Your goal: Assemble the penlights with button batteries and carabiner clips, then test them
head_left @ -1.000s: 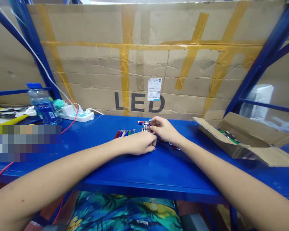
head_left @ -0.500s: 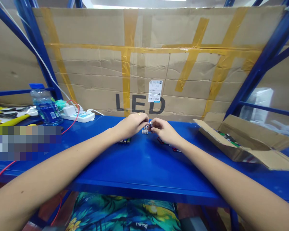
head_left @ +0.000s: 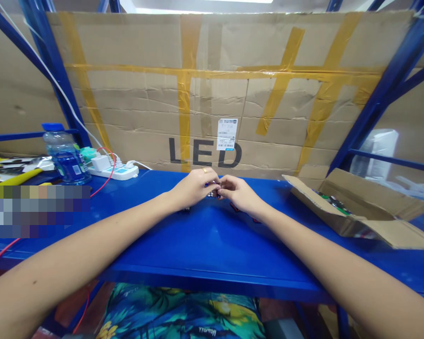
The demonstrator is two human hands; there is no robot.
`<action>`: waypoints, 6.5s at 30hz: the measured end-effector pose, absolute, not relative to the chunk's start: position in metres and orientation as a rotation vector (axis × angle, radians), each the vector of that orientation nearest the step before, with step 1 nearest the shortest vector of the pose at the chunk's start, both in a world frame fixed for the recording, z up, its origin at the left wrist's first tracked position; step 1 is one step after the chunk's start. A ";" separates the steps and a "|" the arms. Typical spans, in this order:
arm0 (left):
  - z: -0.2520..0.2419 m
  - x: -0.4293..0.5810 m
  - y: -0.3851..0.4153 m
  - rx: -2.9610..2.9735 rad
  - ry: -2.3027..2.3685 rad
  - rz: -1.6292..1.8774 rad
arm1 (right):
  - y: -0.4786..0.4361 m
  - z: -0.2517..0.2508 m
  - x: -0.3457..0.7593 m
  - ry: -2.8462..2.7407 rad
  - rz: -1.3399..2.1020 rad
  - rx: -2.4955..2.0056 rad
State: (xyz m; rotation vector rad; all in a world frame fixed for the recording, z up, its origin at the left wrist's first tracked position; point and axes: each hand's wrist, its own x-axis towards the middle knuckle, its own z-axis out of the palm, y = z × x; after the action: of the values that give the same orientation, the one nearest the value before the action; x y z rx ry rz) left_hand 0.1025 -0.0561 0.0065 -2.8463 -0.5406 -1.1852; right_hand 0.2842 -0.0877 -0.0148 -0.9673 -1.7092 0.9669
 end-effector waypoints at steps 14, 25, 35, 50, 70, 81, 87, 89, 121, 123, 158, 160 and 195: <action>0.020 0.094 -0.036 -2.845 -1.187 -1.812 | -0.072 -0.019 0.256 -1.838 0.487 -1.129; 0.019 0.080 -0.015 -2.934 -1.361 -2.186 | -0.036 -0.032 0.236 -2.308 0.058 -1.207; 0.009 0.088 -0.020 -3.059 -1.216 -1.673 | -0.058 0.001 0.279 -1.794 0.217 -1.057; 0.004 0.098 -0.047 -2.984 -1.014 -1.292 | -0.060 -0.001 0.289 -1.818 0.476 -0.876; 0.007 0.098 -0.053 -2.810 -0.840 -1.158 | -0.068 0.004 0.286 -1.770 0.825 -0.913; 0.003 0.096 -0.054 -2.709 -0.731 -1.024 | -0.072 0.009 0.285 -1.793 0.926 -0.975; 0.011 0.102 -0.059 -2.724 -0.829 -1.018 | -0.071 0.006 0.283 -1.756 0.824 -0.860; 0.012 0.103 -0.059 -2.752 -0.894 -0.990 | -0.072 0.005 0.282 -1.755 0.809 -0.856; 0.011 0.105 -0.062 -2.755 -0.918 -1.034 | -0.076 0.010 0.283 -1.801 0.817 -0.973; 0.012 0.106 -0.062 -2.754 -0.980 -0.956 | -0.075 0.009 0.283 -1.804 0.798 -0.956; 0.013 0.102 -0.066 -2.725 -0.880 -1.152 | -0.083 0.014 0.278 -1.794 0.811 -0.980; 0.016 0.103 -0.066 -2.738 -0.911 -1.091 | -0.082 0.013 0.277 -1.783 0.778 -0.965; 0.022 0.087 -0.050 -2.650 -1.048 -1.087 | -0.089 0.033 0.300 -2.458 0.108 -1.831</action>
State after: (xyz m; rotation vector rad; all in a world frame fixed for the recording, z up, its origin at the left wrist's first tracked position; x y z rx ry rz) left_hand 0.0869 -0.0505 0.0219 -2.6501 -1.0478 -1.0874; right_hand 0.2996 -0.0890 0.0334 -1.8310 -2.4584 0.1084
